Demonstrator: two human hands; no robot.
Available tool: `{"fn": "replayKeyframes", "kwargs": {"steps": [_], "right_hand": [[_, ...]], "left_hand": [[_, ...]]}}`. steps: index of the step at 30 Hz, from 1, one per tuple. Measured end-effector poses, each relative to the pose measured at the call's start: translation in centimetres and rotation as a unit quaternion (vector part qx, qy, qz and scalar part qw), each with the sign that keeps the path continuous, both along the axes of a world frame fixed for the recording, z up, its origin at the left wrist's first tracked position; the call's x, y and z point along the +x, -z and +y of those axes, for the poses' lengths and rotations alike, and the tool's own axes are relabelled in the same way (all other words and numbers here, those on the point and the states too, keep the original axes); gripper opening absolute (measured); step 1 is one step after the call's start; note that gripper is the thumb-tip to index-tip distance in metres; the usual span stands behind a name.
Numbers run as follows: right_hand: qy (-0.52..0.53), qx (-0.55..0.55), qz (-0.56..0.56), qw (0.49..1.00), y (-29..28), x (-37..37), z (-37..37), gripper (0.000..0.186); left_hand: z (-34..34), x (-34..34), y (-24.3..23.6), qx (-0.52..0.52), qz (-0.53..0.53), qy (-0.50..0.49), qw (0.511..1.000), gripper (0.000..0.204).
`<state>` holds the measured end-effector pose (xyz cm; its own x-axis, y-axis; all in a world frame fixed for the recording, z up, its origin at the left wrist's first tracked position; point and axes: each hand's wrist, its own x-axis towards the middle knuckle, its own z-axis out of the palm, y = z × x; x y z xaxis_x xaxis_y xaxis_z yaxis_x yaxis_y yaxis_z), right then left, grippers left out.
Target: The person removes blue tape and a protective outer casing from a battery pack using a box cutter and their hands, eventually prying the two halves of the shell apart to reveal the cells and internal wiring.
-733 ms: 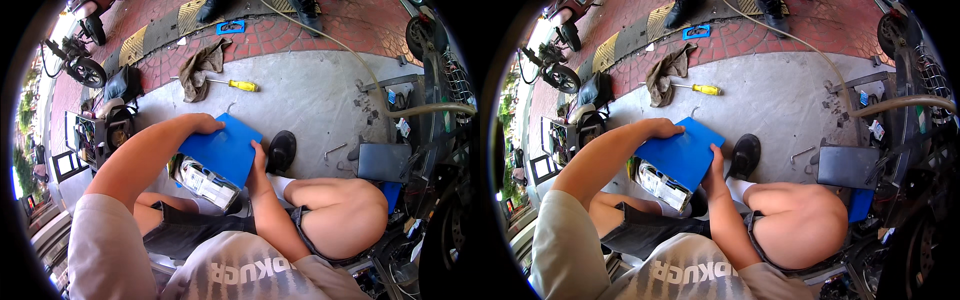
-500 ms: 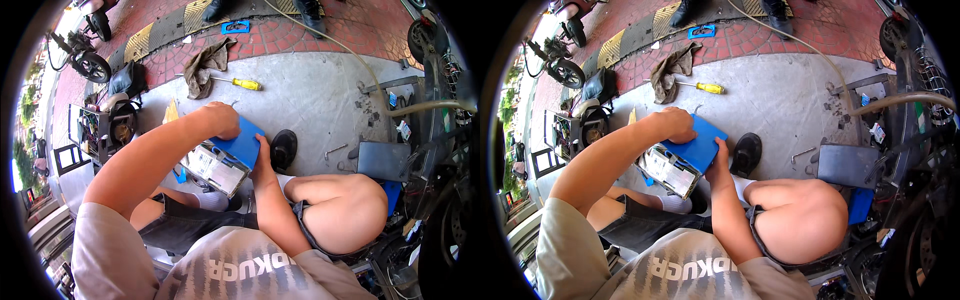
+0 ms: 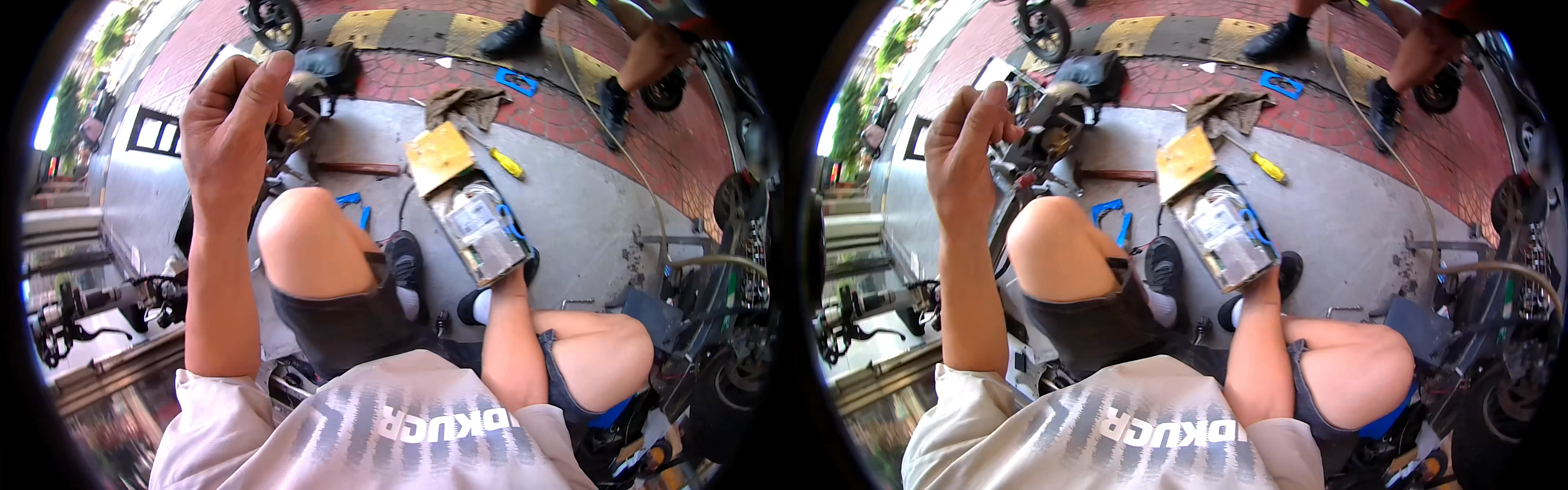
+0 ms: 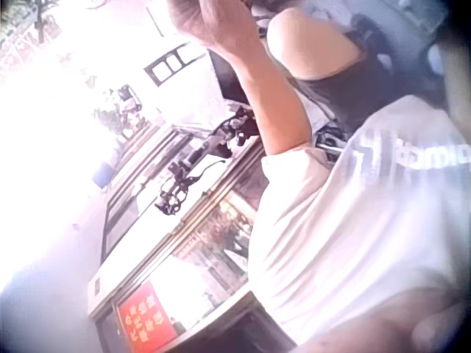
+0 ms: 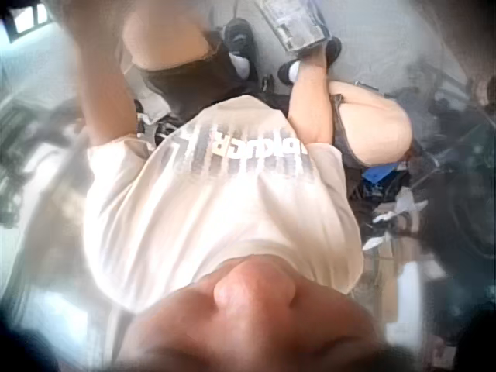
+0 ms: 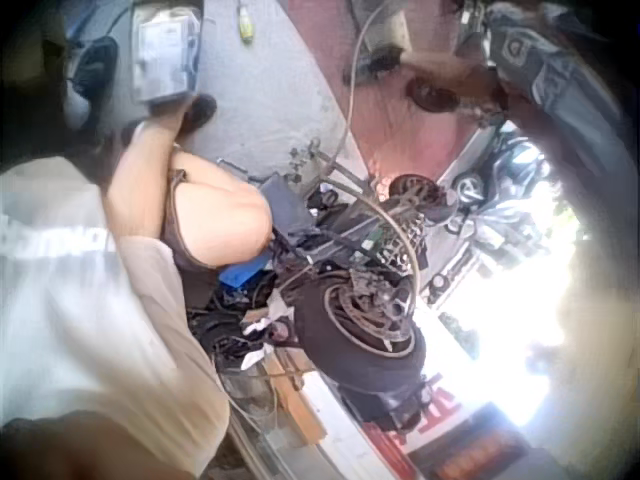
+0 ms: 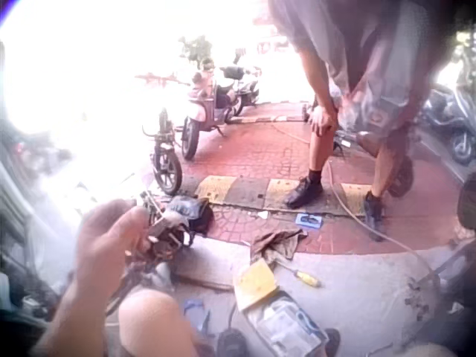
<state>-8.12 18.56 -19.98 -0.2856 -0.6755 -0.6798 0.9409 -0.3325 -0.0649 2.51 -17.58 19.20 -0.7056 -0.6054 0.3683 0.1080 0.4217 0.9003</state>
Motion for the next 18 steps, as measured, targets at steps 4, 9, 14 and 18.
{"fn": "replayKeyframes", "kwargs": {"steps": [4, 9, 14, 18], "right_hand": [[-0.05, 0.04, -0.187, 0.98, 0.3, -3.0, 1.5, 0.079], [0.023, 0.207, -0.156, 0.965, -2.6, -2.7, 0.6, 0.071], [0.035, 0.316, -0.011, 0.948, -3.2, -1.1, -0.4, 0.062], [0.014, 0.379, 0.015, 0.925, -5.5, 1.0, -1.6, 0.059]], "left_hand": [[-6.7, 13.7, 8.4, 0.142, -0.101, -0.268, 0.947, 0.018], [-1.8, 32.3, 28.4, 0.432, -0.254, -0.419, 0.757, 0.017], [6.7, 42.1, 42.0, 0.634, -0.266, -0.506, 0.521, 0.015], [7.9, 39.4, 43.2, 0.489, -0.458, -0.533, 0.516, 0.057]]}}
